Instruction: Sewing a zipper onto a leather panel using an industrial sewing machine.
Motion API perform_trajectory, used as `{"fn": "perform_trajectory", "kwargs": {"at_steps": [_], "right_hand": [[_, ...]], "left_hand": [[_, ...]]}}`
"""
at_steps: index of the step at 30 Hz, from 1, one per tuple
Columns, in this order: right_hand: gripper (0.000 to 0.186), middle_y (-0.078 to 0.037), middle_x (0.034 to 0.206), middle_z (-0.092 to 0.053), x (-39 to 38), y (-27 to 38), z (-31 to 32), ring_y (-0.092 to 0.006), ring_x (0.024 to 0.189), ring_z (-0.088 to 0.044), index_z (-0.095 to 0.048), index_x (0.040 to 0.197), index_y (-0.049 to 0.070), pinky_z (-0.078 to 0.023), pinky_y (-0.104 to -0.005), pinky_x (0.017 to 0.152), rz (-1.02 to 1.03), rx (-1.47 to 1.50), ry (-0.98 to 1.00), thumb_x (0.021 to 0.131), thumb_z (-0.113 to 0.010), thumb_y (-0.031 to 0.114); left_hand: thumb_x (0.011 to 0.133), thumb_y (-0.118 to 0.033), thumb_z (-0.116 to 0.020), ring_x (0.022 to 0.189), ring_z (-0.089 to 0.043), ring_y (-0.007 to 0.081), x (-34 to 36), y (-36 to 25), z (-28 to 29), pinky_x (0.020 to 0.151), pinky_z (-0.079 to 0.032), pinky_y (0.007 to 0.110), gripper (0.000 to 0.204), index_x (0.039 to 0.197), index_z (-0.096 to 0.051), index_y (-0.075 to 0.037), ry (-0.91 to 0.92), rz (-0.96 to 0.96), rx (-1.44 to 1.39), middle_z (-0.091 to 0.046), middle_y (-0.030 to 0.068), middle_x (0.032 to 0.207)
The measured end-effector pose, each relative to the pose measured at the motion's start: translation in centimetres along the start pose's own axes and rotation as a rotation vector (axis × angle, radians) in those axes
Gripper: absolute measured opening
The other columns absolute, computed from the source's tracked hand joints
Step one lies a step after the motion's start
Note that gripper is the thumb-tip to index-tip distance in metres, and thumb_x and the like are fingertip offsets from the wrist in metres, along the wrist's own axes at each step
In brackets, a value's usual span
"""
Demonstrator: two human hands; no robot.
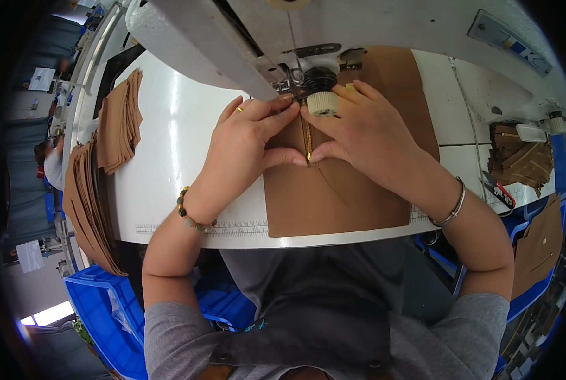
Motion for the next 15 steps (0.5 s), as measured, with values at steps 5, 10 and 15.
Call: {"fn": "perform_trajectory", "kwargs": {"at_steps": [5, 10, 15], "right_hand": [[0.062, -0.002, 0.122, -0.070, 0.02, -0.07, -0.12, -0.0255, 0.120, -0.062, -0.072, 0.126, 0.010, -0.044, -0.0474, 0.114, 0.005, 0.016, -0.018, 0.077, -0.079, 0.045], [0.058, -0.003, 0.123, -0.069, 0.27, -0.12, 0.23, -0.0262, 0.124, -0.061, -0.072, 0.122, 0.009, -0.045, -0.0472, 0.114, -0.004, 0.037, -0.002, 0.077, -0.079, 0.044], [0.055, -0.003, 0.123, -0.069, -0.08, -0.01, 0.28, -0.0276, 0.125, -0.062, -0.073, 0.118, 0.008, -0.046, -0.0456, 0.113, 0.020, 0.013, -0.041, 0.077, -0.079, 0.044]], "left_hand": [[0.072, -0.049, -0.085, 0.120, -0.068, 0.0296, 0.18, 0.01, 0.06, 0.108, -0.052, 0.043, 0.075, 0.132, -0.073, -0.005, 0.028, 0.000, -0.041, -0.070, 0.0092, 0.135], [0.073, -0.045, -0.088, 0.122, -0.069, 0.0332, -0.29, 0.49, -0.38, 0.098, -0.059, 0.040, 0.075, 0.134, -0.072, -0.003, 0.004, 0.047, -0.155, -0.067, 0.0126, 0.142], [0.076, -0.041, -0.089, 0.131, -0.064, 0.0330, -0.60, 0.36, -0.78, 0.104, -0.057, 0.040, 0.072, 0.134, -0.071, -0.001, -0.027, 0.041, -0.150, -0.067, 0.0137, 0.142]]}}
Point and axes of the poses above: each hand's wrist, its own x-axis towards the middle knuckle, its own z-axis out of the back of the hand, y = z × x, the point moved 5 cm from there along x, towards the middle knuckle
